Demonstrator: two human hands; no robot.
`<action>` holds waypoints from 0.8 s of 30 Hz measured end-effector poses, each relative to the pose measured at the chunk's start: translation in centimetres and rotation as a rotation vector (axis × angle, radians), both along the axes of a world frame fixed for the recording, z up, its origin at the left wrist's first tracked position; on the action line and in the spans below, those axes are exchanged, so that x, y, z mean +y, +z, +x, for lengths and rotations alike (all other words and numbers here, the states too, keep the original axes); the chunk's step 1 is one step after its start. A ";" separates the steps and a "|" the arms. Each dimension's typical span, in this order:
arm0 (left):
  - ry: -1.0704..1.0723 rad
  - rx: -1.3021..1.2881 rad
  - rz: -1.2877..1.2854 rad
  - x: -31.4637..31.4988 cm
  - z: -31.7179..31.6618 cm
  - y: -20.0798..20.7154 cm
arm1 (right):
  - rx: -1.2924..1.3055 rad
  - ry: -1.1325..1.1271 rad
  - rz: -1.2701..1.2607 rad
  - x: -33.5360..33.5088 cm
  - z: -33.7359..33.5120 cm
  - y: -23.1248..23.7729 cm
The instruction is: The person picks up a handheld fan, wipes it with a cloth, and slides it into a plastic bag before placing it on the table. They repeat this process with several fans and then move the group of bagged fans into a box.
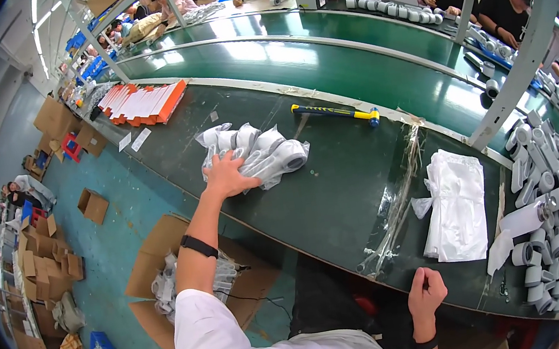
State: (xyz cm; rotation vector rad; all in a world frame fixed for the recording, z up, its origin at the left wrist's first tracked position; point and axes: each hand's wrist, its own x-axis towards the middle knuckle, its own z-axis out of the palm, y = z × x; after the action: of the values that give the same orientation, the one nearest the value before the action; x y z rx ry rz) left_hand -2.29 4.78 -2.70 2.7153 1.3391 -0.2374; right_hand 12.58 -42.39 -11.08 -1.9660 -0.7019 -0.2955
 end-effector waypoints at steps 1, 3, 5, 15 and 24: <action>0.004 -0.004 0.018 0.1 0.0 -0.4 | -0.004 0.004 -0.003 0.0 0.1 0.0; 0.006 -0.011 0.031 -0.1 0.3 -0.6 | 0.001 -0.005 -0.008 0.0 0.3 0.0; -0.012 -0.017 0.026 -0.3 0.9 -0.6 | 0.006 -0.010 -0.012 0.0 0.4 0.1; 0.019 -0.103 0.075 -1.1 0.0 -2.2 | 0.028 -0.081 -0.048 -1.1 0.4 -2.6; 0.090 -0.142 -0.028 -2.1 -0.4 -0.8 | -0.081 -0.068 -0.142 0.1 -0.3 1.6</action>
State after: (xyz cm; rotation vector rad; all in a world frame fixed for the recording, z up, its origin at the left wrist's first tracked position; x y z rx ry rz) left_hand -2.70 2.65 -3.46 2.5859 1.4018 -0.0537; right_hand 12.31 -42.25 -9.43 -2.1252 -0.7263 -0.3778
